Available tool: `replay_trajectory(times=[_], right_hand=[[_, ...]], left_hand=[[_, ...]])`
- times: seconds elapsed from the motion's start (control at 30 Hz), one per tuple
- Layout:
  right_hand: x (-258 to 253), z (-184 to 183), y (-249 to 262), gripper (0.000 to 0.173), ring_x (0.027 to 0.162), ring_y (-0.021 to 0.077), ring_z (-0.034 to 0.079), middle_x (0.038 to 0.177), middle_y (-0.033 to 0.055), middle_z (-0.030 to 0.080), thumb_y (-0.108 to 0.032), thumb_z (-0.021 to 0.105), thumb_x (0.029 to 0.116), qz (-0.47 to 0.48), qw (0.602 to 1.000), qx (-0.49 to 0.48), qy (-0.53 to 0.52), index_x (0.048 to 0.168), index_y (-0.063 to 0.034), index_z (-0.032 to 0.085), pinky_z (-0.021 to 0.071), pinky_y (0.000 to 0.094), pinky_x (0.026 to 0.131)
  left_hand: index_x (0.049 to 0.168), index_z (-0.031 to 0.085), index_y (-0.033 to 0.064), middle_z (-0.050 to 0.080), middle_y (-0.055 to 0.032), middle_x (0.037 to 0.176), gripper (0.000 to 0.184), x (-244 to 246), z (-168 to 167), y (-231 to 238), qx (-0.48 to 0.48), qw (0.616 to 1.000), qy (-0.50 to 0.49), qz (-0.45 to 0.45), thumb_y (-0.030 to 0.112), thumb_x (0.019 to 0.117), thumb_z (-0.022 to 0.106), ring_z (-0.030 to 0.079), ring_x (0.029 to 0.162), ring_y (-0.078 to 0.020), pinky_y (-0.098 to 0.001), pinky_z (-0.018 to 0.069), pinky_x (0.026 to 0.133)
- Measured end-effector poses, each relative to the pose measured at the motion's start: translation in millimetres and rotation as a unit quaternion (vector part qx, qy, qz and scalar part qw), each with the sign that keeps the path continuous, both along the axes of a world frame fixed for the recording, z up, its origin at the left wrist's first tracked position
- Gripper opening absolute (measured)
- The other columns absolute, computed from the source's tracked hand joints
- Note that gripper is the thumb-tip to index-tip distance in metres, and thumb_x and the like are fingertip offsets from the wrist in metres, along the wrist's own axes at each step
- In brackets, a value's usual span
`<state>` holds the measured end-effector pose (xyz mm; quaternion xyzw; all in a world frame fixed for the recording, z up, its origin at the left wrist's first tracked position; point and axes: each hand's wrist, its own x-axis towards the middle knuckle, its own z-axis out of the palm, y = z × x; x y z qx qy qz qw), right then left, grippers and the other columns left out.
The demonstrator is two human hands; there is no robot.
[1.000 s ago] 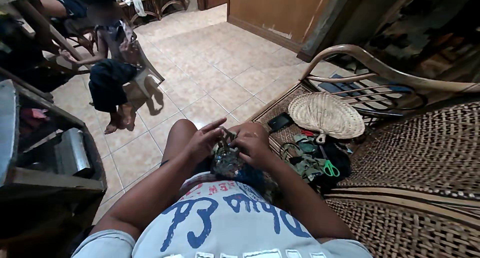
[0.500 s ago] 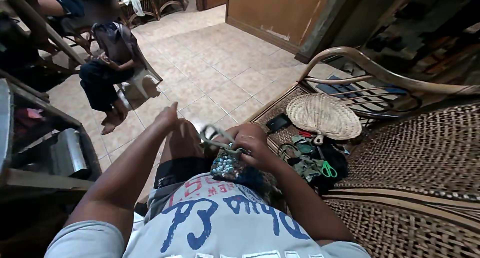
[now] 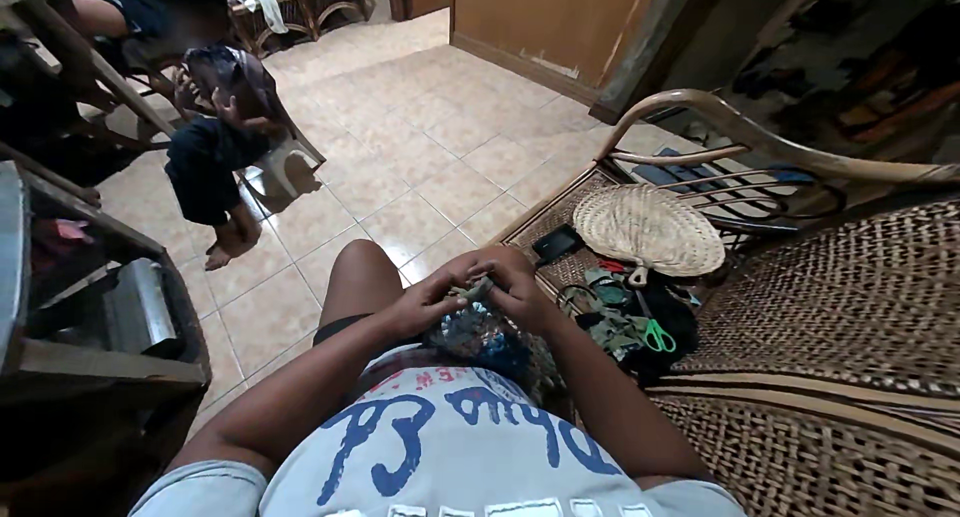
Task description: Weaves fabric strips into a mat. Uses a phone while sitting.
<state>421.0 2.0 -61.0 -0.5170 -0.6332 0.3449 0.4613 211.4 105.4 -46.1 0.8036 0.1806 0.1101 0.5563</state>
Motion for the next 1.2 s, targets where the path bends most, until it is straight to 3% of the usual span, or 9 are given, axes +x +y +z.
replay_trajectory(times=[0.1, 0.17, 0.27, 0.4, 0.63, 0.87, 1.0, 1.07, 1.2], right_hand=[[-6.7, 3.3, 0.8, 0.018, 0.078, 0.0068, 0.064, 0.093, 0.0065, 0.069, -0.004, 0.055, 0.1005, -0.026, 0.999, -0.036, -0.007, 0.116, 0.0012, 0.062, 0.0561, 0.0283, 0.075], [-8.0, 1.9, 1.0, 0.017, 0.084, 0.0087, 0.065, 0.095, 0.0081, 0.069, -0.003, 0.056, 0.0984, -0.012, 0.999, -0.033, -0.011, 0.110, 0.0030, 0.066, 0.0559, 0.0301, 0.081], [-11.3, -2.7, 1.5, 0.013, 0.083, 0.0038, 0.063, 0.092, 0.0059, 0.069, -0.001, 0.060, 0.0951, -0.002, 1.000, -0.004, -0.005, 0.103, 0.0039, 0.070, 0.0548, 0.0243, 0.080], [-10.6, -2.4, 0.1, 0.013, 0.082, 0.0013, 0.063, 0.091, 0.0025, 0.070, -0.004, 0.062, 0.0951, -0.012, 1.000, -0.009, 0.013, 0.102, 0.0012, 0.072, 0.0548, 0.0224, 0.080], [-9.8, 5.5, -2.0, 0.010, 0.079, 0.0007, 0.062, 0.087, 0.0003, 0.069, -0.009, 0.065, 0.0972, -0.012, 0.999, -0.033, 0.013, 0.102, -0.0016, 0.071, 0.0542, 0.0210, 0.076], [-16.2, 17.3, -6.3, 0.009, 0.077, 0.0010, 0.060, 0.086, 0.0029, 0.068, -0.004, 0.067, 0.0947, -0.011, 0.996, -0.079, -0.034, 0.100, 0.0016, 0.071, 0.0523, 0.0208, 0.076], [-22.1, 17.1, -7.5, 0.011, 0.079, 0.0045, 0.063, 0.089, 0.0051, 0.070, -0.001, 0.072, 0.0878, -0.031, 0.995, -0.081, -0.056, 0.099, 0.0007, 0.072, 0.0538, 0.0241, 0.076], [-26.9, 15.7, -7.5, 0.016, 0.080, 0.0110, 0.064, 0.088, 0.0077, 0.069, -0.001, 0.077, 0.0817, -0.058, 0.994, -0.063, -0.065, 0.097, 0.0003, 0.071, 0.0546, 0.0313, 0.076], [-34.6, 20.7, -8.6, 0.027, 0.082, 0.0184, 0.064, 0.089, 0.0115, 0.066, 0.000, 0.080, 0.0762, -0.081, 0.992, -0.065, -0.075, 0.099, 0.0018, 0.066, 0.0549, 0.0380, 0.077]], left_hand=[[0.124, 0.060, -0.0050, 0.066, -0.0125, 0.106, 0.032, -4.0, 5.5, -1.7, -0.003, 0.999, 0.042, 0.018, 0.019, 0.1028, 0.059, 0.063, 0.093, -0.0095, -0.0301, 0.0530, 0.088], [0.122, 0.061, -0.0044, 0.067, -0.0107, 0.105, 0.032, -5.3, 7.8, -4.4, -0.002, 0.999, 0.037, 0.016, 0.020, 0.1006, 0.063, 0.064, 0.092, -0.0072, -0.0275, 0.0539, 0.087], [0.117, 0.062, -0.0040, 0.067, -0.0095, 0.101, 0.030, -3.9, 8.2, -9.5, -0.007, 0.999, 0.031, 0.034, 0.017, 0.0959, 0.068, 0.064, 0.088, -0.0074, -0.0275, 0.0545, 0.084], [0.107, 0.061, -0.0019, 0.065, -0.0057, 0.092, 0.019, -1.9, 5.9, -15.2, -0.037, 0.994, 0.007, 0.098, 0.009, 0.0931, 0.069, 0.063, 0.081, -0.0059, -0.0255, 0.0545, 0.077], [0.108, 0.067, -0.0003, 0.070, -0.0029, 0.094, 0.016, -1.0, -4.3, -17.4, -0.091, 0.985, -0.031, 0.141, 0.006, 0.0929, 0.068, 0.066, 0.084, -0.0041, -0.0248, 0.0562, 0.081], [0.106, 0.068, -0.0030, 0.069, -0.0043, 0.094, 0.014, -1.7, -6.7, -29.1, -0.053, 0.980, -0.064, 0.181, 0.001, 0.0929, 0.065, 0.065, 0.082, -0.0036, -0.0240, 0.0558, 0.080], [0.106, 0.068, -0.0025, 0.070, -0.0042, 0.095, 0.013, -1.6, -8.2, -32.1, -0.068, 0.976, -0.071, 0.196, 0.001, 0.0936, 0.065, 0.065, 0.082, -0.0045, -0.0246, 0.0563, 0.079], [0.105, 0.068, -0.0018, 0.069, -0.0037, 0.095, 0.012, -1.8, -6.5, -32.6, -0.077, 0.976, -0.066, 0.195, 0.001, 0.0942, 0.064, 0.065, 0.083, -0.0043, -0.0245, 0.0558, 0.080], [0.108, 0.069, -0.0018, 0.070, -0.0049, 0.097, 0.017, -5.4, -5.7, -29.1, -0.004, 0.988, -0.061, 0.143, 0.001, 0.0910, 0.067, 0.065, 0.084, -0.0034, -0.0230, 0.0559, 0.080]])
